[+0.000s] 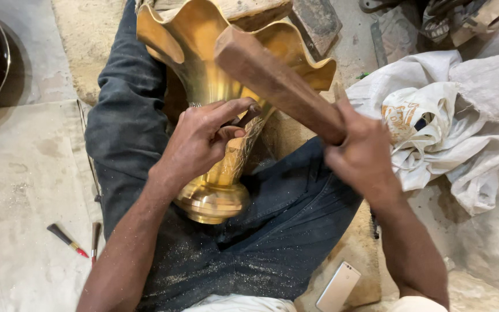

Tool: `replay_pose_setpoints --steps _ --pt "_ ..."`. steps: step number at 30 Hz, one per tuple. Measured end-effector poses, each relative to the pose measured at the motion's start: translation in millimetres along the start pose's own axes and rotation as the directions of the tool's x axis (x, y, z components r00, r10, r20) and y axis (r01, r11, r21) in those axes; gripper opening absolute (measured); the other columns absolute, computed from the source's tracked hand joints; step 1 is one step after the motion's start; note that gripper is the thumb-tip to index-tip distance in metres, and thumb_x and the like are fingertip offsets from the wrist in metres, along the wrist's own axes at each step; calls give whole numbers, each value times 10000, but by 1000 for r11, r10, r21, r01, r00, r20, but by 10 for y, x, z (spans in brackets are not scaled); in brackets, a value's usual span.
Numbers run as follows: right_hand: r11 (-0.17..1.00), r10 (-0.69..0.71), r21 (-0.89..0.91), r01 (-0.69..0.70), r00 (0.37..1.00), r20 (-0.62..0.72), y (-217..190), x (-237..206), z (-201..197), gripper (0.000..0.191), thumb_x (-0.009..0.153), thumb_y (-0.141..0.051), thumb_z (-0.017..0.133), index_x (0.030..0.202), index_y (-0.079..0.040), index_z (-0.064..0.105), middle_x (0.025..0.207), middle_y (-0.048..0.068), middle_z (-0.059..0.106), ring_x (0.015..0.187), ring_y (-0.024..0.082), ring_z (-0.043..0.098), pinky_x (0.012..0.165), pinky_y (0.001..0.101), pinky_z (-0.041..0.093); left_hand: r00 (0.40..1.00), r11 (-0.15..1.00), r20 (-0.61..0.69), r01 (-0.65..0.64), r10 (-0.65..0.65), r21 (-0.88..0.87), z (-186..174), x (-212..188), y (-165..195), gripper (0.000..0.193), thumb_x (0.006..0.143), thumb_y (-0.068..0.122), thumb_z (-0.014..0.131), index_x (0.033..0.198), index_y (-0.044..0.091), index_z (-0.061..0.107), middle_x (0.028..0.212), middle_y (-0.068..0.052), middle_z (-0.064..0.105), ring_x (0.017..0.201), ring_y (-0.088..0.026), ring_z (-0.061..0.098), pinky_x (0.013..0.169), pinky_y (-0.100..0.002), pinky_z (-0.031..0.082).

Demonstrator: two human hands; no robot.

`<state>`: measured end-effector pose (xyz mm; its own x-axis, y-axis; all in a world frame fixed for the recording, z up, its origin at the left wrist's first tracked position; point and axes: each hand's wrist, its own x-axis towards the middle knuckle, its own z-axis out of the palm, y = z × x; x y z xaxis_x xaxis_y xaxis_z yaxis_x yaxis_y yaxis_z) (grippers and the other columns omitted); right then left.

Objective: The person sits on the floor with a large brass vase on their lap and hammers a chisel-like punch against its surface using a wooden mallet, repositioning the punch to work different spots on the vase body. The repetitive striking continues across the whole episode to shape or decorate the metal.

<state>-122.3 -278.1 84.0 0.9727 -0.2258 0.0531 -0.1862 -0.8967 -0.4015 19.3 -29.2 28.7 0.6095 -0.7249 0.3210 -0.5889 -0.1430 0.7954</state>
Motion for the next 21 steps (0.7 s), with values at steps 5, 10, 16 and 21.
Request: replay_pose_setpoints --steps 5,10,16,21 --pt "982 72 172 -82 995 64 -98 -382 110 467 747 -170 822 1156 -55 627 881 117 737 767 225 709 716 395 553 977 931 -73 168 -202 -325 -79 -106 -73 201 963 90 804 1137 120 706 982 -74 795 827 -193 765 713 -330 674" --pt "653 182 747 -126 983 8 -297 -874 487 571 908 -129 814 1331 -7 450 959 90 616 826 170 615 729 327 539 978 898 3 192 -208 -396 -152 -60 -74 422 925 122 798 1316 143 637 1041 -88 773 920 -167 787 750 -306 662" --pt "424 332 880 -214 941 69 -292 -1058 698 599 910 -170 721 1388 -27 390 910 58 631 709 112 636 612 278 563 943 999 332 -24 38 -44 -8 271 -46 513 905 1 699 1380 166 598 1108 -127 788 849 -206 795 714 -351 672" --pt "420 229 893 -162 971 69 -192 -1124 666 410 1036 -234 658 1317 20 502 931 69 617 777 123 615 697 292 542 910 999 414 16 -27 30 -134 309 -18 552 885 70 742 1394 165 553 1002 -123 801 816 -244 807 724 -419 653"
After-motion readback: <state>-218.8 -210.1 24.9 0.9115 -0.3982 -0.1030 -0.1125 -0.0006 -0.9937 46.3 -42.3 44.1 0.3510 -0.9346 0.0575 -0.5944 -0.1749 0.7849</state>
